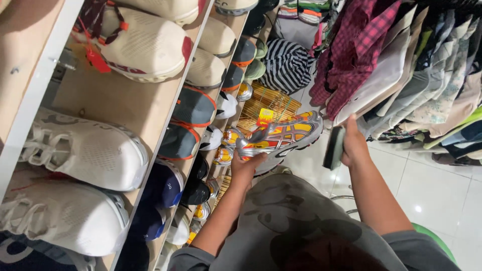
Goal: The person is cleaning or buffing a sneaker using a sponge.
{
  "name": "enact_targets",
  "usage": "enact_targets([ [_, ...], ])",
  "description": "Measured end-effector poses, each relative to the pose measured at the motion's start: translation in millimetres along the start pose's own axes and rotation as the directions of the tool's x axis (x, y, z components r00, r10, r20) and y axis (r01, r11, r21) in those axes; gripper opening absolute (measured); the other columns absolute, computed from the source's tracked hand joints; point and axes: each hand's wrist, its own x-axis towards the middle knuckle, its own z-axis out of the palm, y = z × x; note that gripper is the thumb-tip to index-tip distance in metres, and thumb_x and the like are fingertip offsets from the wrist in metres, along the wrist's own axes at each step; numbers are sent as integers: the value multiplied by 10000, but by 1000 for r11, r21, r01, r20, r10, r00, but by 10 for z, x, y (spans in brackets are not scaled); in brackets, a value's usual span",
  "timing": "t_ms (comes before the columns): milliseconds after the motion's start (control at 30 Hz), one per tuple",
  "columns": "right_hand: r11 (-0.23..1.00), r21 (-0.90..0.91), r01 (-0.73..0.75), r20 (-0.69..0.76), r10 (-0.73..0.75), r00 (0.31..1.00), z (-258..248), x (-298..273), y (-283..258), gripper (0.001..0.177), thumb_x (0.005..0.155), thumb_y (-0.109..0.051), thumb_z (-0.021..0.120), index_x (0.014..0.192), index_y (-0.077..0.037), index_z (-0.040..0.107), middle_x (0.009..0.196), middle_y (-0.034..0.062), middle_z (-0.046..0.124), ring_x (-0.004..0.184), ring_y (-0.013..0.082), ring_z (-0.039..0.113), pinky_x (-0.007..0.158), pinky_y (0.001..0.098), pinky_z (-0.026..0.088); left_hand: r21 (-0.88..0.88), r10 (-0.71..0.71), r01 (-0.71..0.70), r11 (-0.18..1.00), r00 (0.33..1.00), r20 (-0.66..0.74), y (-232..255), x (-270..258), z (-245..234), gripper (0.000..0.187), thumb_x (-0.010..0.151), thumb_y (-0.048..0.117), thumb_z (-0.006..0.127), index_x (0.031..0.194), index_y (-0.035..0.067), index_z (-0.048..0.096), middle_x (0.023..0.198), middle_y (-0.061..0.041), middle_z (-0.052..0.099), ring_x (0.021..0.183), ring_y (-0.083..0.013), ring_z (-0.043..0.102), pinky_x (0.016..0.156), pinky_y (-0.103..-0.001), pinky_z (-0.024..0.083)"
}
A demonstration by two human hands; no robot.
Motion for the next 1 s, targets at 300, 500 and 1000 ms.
enact_targets([
  [300,-142,-398,906,467,-882,68,1037,-1159,-272,287,858,-150,808,942,-99,538,1076,153,587,1082,379,613,957,440,503,-42,224,-221,974,934,277,257,-319,81,633,744,102,894,1291,4,591,1163,-82,710,1017,-164,690,870,-320,577],
  [500,-135,-345,929,793,-571,212,934,-1348,-291,514,719,-199,842,1157,-12,648,1231,239,622,1146,460,615,918,474,524,-84,130,-120,989,983,132,222,-263,-117,636,709,89,875,1275,14,594,1144,-98,721,1017,-196,706,882,-347,586],
  [1000,179,-594,784,179,-921,346,162,-628,-208,476,1032,-137,730,1425,-48,478,1327,185,536,1187,305,575,1097,464,495,-173,115,-94,980,986,120,237,-52,-278,684,733,81,844,1343,19,542,1184,-106,709,1063,-243,690,912,-383,585],
])
